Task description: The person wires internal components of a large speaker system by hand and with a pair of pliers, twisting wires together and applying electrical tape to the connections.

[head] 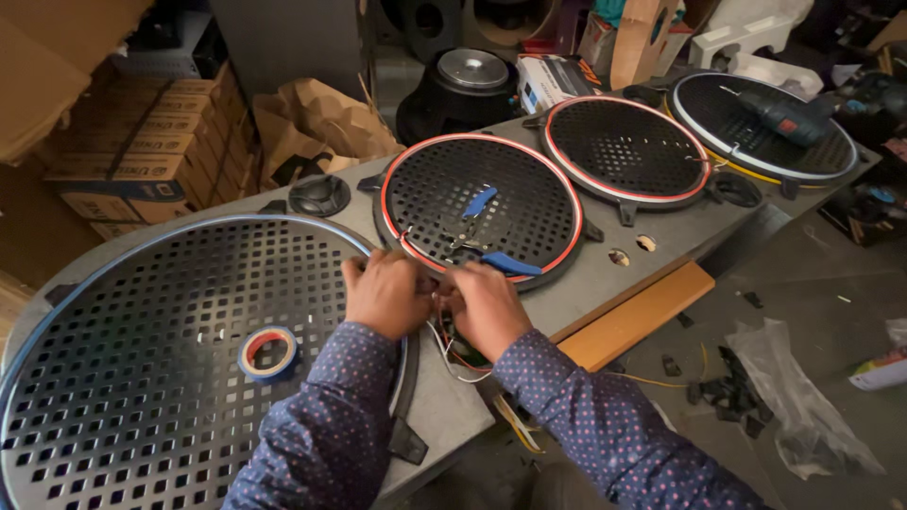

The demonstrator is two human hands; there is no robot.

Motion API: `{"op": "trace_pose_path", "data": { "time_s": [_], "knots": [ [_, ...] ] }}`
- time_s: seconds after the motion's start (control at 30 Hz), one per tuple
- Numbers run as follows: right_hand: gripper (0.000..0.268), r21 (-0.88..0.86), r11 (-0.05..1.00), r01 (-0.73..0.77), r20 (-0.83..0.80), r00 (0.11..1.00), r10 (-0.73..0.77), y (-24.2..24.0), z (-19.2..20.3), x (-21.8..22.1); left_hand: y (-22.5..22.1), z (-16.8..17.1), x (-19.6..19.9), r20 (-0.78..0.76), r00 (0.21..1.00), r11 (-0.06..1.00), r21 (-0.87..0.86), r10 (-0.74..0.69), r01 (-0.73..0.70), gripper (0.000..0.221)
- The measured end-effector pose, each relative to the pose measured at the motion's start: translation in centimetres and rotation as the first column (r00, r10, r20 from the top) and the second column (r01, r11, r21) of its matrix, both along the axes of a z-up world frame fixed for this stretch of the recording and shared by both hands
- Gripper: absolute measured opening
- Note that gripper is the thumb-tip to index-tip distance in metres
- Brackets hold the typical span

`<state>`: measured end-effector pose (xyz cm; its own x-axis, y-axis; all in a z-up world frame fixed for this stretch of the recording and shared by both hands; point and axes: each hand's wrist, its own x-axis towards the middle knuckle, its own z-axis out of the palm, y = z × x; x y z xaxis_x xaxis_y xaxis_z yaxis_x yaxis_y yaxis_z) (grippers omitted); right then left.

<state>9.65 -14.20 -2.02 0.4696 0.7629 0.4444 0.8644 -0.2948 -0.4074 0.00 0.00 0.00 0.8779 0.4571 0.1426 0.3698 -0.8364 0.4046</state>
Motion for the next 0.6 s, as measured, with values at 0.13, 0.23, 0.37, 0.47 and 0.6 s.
{"op": "trace_pose_path", "data": {
  "time_s": [0.13,0.23,0.37,0.47,0.6],
  "knots": [
    [0.022,-0.035,0.998,-0.045,-0.230,0.973,0.036,-0.3,1.4,0.3,-0.5,0.4,-0.1,-0.005,1.000,0.984,0.176,0.001,0.000,0.029],
    [0.028,-0.002,1.000,-0.030,-0.069,0.997,0.030,-0.2,1.7,-0.1,-1.1,0.2,-0.1,0.077,0.996,0.932,0.361,-0.055,0.024,0.030],
    [0.029,0.019,1.000,-0.025,0.038,0.999,0.025,0.5,1.9,-0.1,-1.7,-0.1,-0.3,0.112,0.989,0.895,0.445,-0.099,0.040,0.023],
    [0.028,0.069,0.995,-0.068,-0.048,0.996,0.071,0.2,1.6,0.4,-1.5,0.0,-0.1,0.178,0.980,0.941,0.337,-0.090,0.026,0.032],
    [0.030,0.069,0.984,-0.165,-0.134,0.976,0.173,-0.1,1.4,1.9,-1.3,-0.4,0.0,0.249,0.968,0.969,0.241,-0.009,-0.053,0.039]
  ]
}}
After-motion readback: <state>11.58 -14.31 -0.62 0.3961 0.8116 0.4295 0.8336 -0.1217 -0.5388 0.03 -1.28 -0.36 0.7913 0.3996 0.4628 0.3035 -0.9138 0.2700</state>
